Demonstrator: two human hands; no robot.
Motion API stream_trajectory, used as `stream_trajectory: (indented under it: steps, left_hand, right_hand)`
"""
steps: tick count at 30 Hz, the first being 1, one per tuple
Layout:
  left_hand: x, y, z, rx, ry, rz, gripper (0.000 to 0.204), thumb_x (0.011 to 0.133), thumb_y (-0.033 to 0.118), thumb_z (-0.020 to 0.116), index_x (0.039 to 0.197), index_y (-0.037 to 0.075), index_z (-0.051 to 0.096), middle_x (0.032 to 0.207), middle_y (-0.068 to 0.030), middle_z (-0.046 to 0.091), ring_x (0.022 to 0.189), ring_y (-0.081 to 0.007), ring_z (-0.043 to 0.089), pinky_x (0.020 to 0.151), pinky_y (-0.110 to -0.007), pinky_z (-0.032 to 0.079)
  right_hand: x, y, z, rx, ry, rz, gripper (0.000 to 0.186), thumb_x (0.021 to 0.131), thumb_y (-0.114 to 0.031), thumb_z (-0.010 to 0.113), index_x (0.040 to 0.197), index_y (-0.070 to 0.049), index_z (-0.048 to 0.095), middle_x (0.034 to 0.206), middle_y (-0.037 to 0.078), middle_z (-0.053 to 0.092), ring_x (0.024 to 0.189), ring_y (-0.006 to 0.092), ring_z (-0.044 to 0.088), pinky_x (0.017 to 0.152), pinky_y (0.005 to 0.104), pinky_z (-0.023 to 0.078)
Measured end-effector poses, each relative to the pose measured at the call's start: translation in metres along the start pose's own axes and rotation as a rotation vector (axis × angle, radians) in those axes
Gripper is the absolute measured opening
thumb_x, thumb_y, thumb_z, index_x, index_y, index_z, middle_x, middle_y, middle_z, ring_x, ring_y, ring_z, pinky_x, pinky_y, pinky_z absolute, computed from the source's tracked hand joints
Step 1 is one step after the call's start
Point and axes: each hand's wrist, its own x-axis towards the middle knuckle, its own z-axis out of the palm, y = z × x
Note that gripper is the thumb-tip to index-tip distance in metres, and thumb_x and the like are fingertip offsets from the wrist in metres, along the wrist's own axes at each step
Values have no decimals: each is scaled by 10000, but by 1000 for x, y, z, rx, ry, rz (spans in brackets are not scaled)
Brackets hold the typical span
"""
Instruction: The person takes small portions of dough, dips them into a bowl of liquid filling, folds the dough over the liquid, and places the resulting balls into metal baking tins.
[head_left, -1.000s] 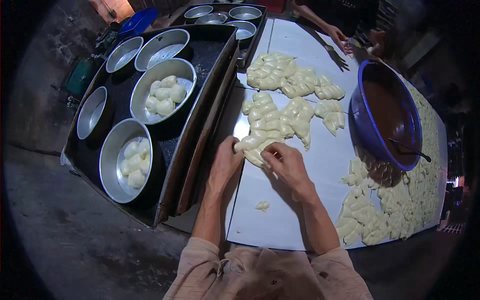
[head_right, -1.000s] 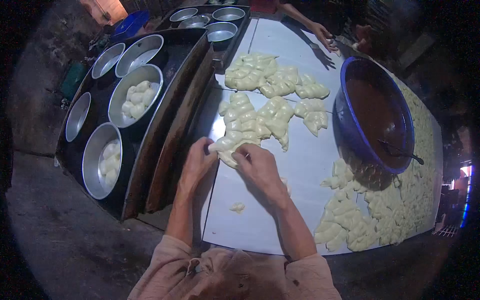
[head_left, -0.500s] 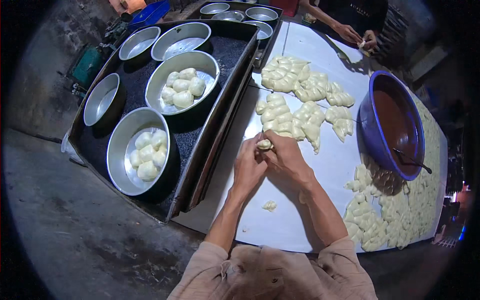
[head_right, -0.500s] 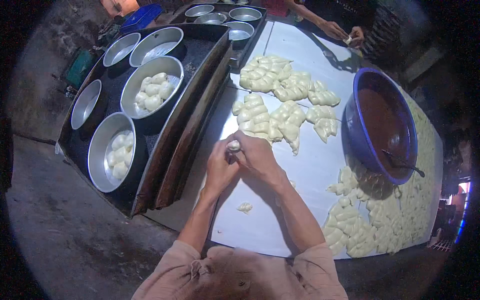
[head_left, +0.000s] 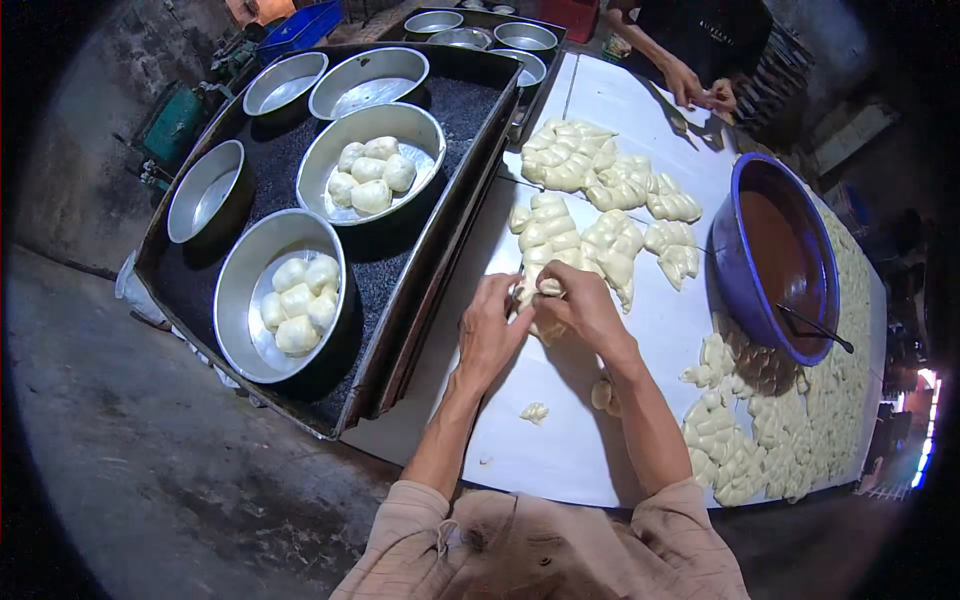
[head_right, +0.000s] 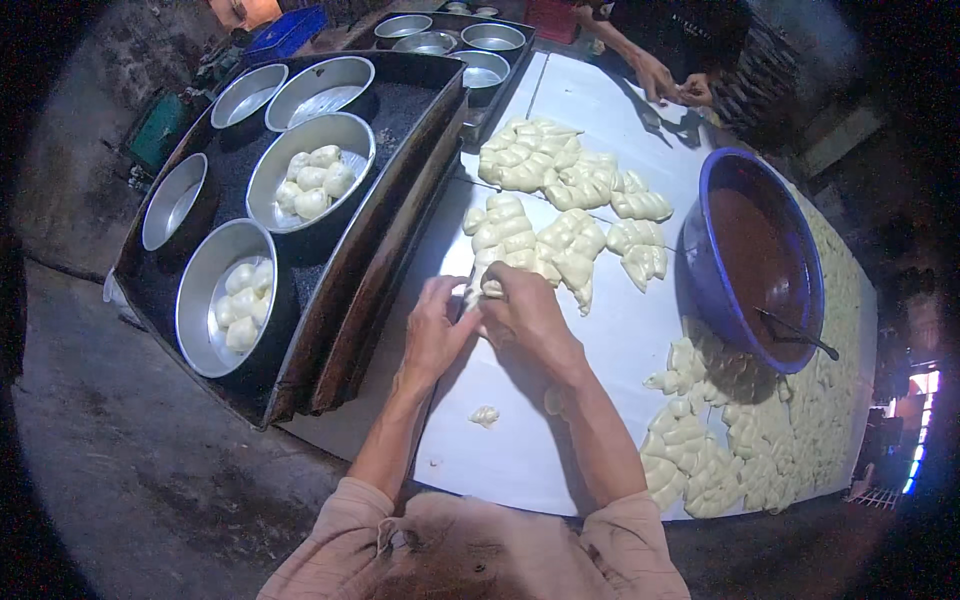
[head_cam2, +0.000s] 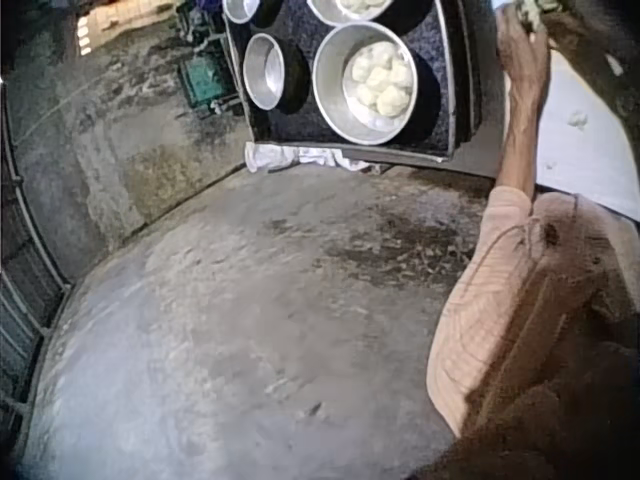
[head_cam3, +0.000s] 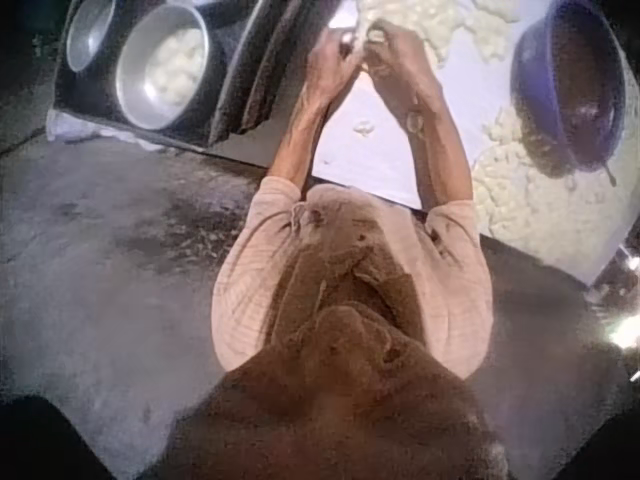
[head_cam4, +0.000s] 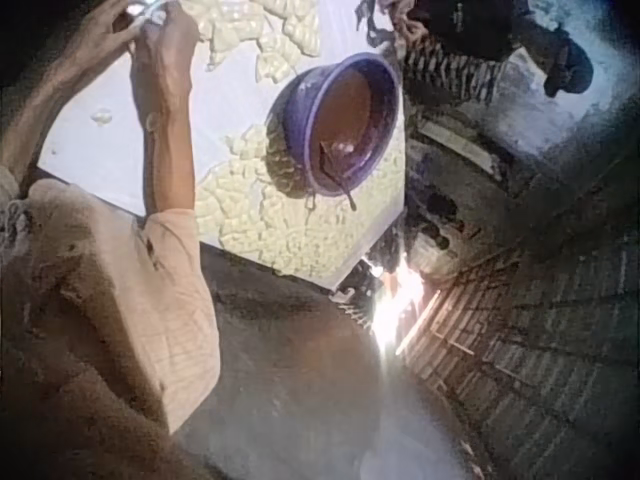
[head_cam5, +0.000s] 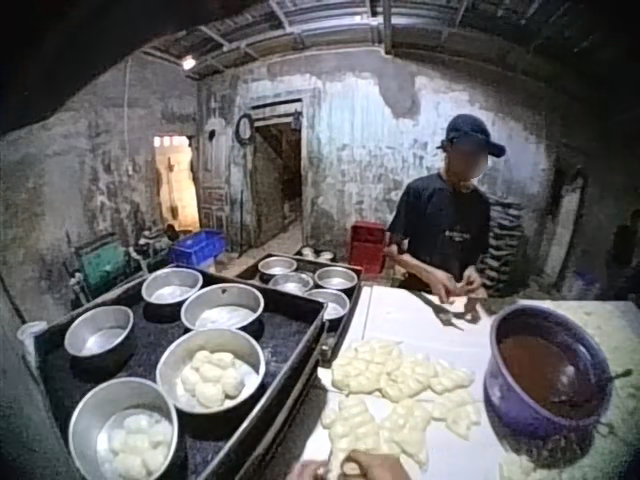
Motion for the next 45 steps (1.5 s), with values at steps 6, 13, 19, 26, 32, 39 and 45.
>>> stream_trajectory:
  steps: [6, 13, 19, 26, 32, 39, 45]
  left_hand:
    - [7, -7, -1, 39, -38, 223, 337, 776, 105, 652, 1105, 30, 660, 1004, -164, 665, 922, -361, 627, 842, -458, 501]
    - [0, -15, 3, 134, -6, 321, 280, 791, 38, 636, 1062, 57, 704, 979, -166, 680, 996, -364, 610, 862, -466, 489]
    - [-2, -38, 6, 251, -91, 243, 425, 879, 98, 627, 1294, 15, 582, 1385, -266, 516, 1345, -470, 395, 1086, -487, 376]
    - [-18, 31, -17, -26, -284, 206, 950, 756, 395, 824, 1482, -13, 368, 1492, -311, 363, 1408, -404, 353, 1118, -464, 325]
    - [-24, 82, 13, -460, -330, -148, 344, 887, 172, 742, 1170, -16, 689, 893, -63, 745, 807, -71, 644, 708, -235, 507]
    - [-41, 104, 94, -702, -326, -136, 685, 949, 159, 662, 1507, -21, 308, 1345, -202, 572, 1227, -247, 585, 932, -286, 506]
    - [-45, 140, 177, -665, -281, 489, 879, 943, 599, 541, 1502, -37, 306, 1426, -275, 481, 1279, -325, 536, 1053, -412, 431]
  right_hand:
    - [-7, -23, 9, -46, 102, -151, 120, 792, -73, 653, 895, -31, 609, 812, 179, 641, 774, 389, 628, 676, 439, 479]
    - [-16, -18, -2, 432, -45, 165, 188, 828, -61, 711, 1001, 1, 671, 753, 68, 669, 641, 97, 612, 583, 262, 482]
    - [-47, -28, -25, 1117, 44, 290, 260, 846, -41, 693, 1093, -3, 620, 968, 86, 677, 840, 162, 666, 772, 304, 550]
    - [-71, -19, -51, 1124, 8, 360, 420, 939, -80, 577, 1345, 11, 520, 1129, 118, 649, 940, 187, 671, 835, 336, 575]
    - [-96, -8, -55, 825, 163, 376, 274, 924, -196, 688, 1138, -33, 638, 964, 45, 693, 757, 124, 683, 556, 232, 520]
    - [-136, 25, -85, 574, 538, 301, 186, 875, -71, 723, 1040, -12, 662, 1006, 28, 659, 922, 86, 614, 791, 237, 505]
    - [-170, 24, -118, 1368, 516, 128, 273, 884, -95, 739, 1083, -21, 569, 925, 39, 654, 807, 107, 645, 719, 204, 527]
